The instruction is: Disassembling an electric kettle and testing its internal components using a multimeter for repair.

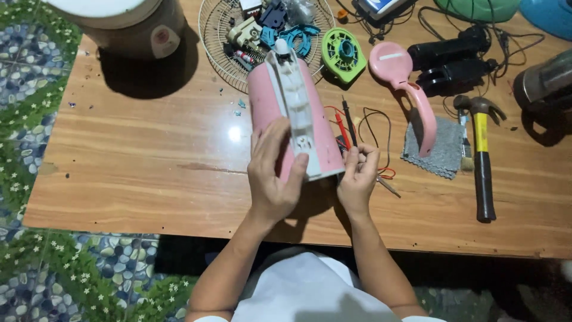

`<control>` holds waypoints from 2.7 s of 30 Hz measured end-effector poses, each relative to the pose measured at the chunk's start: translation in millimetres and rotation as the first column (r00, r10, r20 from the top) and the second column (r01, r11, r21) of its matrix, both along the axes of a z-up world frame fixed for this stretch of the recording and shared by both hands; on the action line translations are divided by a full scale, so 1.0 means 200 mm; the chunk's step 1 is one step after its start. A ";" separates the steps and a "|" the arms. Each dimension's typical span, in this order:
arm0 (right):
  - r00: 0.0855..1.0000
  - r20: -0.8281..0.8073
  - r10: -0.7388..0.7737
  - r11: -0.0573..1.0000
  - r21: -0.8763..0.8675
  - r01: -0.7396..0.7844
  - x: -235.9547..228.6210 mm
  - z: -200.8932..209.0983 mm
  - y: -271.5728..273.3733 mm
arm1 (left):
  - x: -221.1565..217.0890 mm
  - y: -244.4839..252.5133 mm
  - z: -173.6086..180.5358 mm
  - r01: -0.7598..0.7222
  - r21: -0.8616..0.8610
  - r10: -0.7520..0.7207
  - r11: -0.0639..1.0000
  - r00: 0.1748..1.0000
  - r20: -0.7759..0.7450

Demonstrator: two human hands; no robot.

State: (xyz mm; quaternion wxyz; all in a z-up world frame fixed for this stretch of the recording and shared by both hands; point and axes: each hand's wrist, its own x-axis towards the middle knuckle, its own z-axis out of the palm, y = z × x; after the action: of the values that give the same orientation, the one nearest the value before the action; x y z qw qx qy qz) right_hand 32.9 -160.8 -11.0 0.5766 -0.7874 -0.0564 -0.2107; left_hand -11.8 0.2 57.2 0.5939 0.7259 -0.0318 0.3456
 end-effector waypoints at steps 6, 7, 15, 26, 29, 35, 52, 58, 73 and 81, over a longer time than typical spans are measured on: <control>1.000 -0.015 0.015 1.000 -0.014 -0.015 0.02 0.00 -0.03 | 0.06 -0.03 0.02 -0.069 0.184 0.070 0.980 0.998 0.000; 0.998 -0.012 0.056 0.998 -0.002 -0.056 0.04 0.00 -0.05 | 0.07 -0.04 0.02 -0.090 0.125 0.085 0.988 0.995 0.047; 0.993 -0.015 0.115 0.992 0.056 -0.114 0.03 0.15 -0.13 | 0.07 -0.12 -0.01 -0.278 0.104 0.211 0.955 0.884 0.418; 0.856 0.027 0.515 0.800 -0.374 -0.470 0.10 0.37 -0.27 | 0.15 -0.17 -0.04 -0.282 0.581 0.057 0.764 0.926 0.374; 0.848 0.046 0.528 0.743 -0.509 -0.435 0.12 0.46 -0.29 | 0.15 -0.11 0.03 -0.185 0.762 0.079 0.621 0.982 0.174; 0.802 0.127 0.584 0.745 -0.476 -0.468 0.09 0.55 -0.24 | 0.09 -0.09 0.09 -0.221 0.793 0.108 0.568 0.975 0.194; 0.990 -0.020 0.141 0.782 -0.611 -0.124 -0.19 0.13 -0.24 | 0.08 -0.07 -0.02 -0.196 0.757 0.092 0.623 0.980 0.178; 0.983 0.060 0.176 0.726 -0.682 -0.089 -0.11 0.08 -0.29 | 0.09 -0.08 -0.06 -0.244 0.745 0.122 0.621 0.969 0.216; 0.985 0.078 0.153 0.811 -0.580 -0.080 0.24 0.23 -0.52 | 0.06 -0.06 -0.03 -0.270 0.707 0.143 0.654 0.961 0.235; 0.989 -0.034 0.146 0.942 -0.300 -0.150 0.42 0.39 -0.66 | 0.04 -0.06 -0.01 -0.265 0.723 0.147 0.638 0.964 0.223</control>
State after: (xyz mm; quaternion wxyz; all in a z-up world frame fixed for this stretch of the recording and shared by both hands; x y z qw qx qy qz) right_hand 116.7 -292.0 67.0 0.4641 -0.8609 -0.1435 -0.1512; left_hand -3.4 -11.5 55.3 0.1963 0.8771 -0.1301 0.4186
